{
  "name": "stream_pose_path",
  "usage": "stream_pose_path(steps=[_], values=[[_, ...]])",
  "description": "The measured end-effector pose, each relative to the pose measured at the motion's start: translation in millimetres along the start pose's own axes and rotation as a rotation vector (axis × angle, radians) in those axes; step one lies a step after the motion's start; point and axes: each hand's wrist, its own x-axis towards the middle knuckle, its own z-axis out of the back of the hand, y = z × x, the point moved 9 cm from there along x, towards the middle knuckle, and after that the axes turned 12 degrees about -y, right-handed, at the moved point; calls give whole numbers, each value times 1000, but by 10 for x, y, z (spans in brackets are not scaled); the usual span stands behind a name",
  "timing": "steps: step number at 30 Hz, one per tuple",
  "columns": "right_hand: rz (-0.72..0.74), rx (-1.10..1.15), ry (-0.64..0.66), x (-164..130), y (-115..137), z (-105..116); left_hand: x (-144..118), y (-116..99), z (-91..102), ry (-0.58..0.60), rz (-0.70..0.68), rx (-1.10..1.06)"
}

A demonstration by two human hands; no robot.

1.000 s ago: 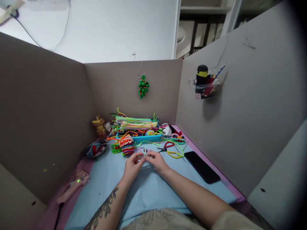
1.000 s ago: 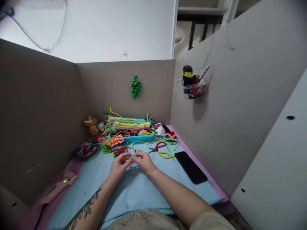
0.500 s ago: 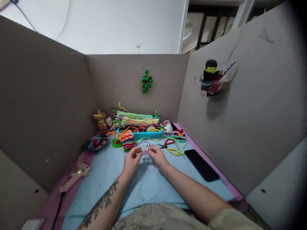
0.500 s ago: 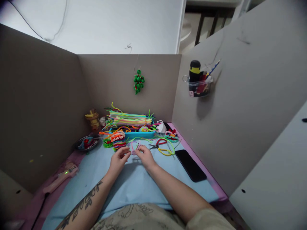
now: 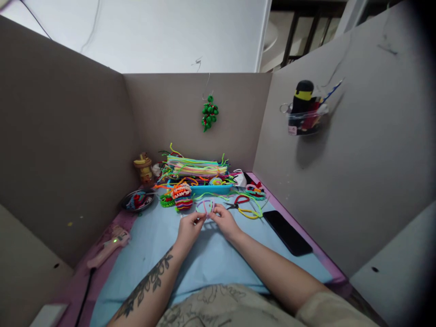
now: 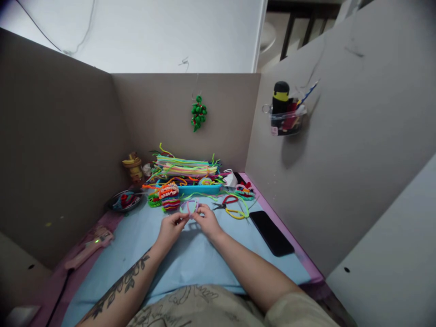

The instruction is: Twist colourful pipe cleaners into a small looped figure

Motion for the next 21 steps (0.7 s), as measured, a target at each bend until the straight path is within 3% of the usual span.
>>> stream_pose_path(steps=[8,16,21], values=[[-12,39,-7,-8,45,-15,5,64,-56,12,109,-97],[-255,250,-8,-49,-83,-91,11,219,-78,3,331,-261],[-267,334,-14,-35,-102,-96,10,336,-96,-19,431,-326]])
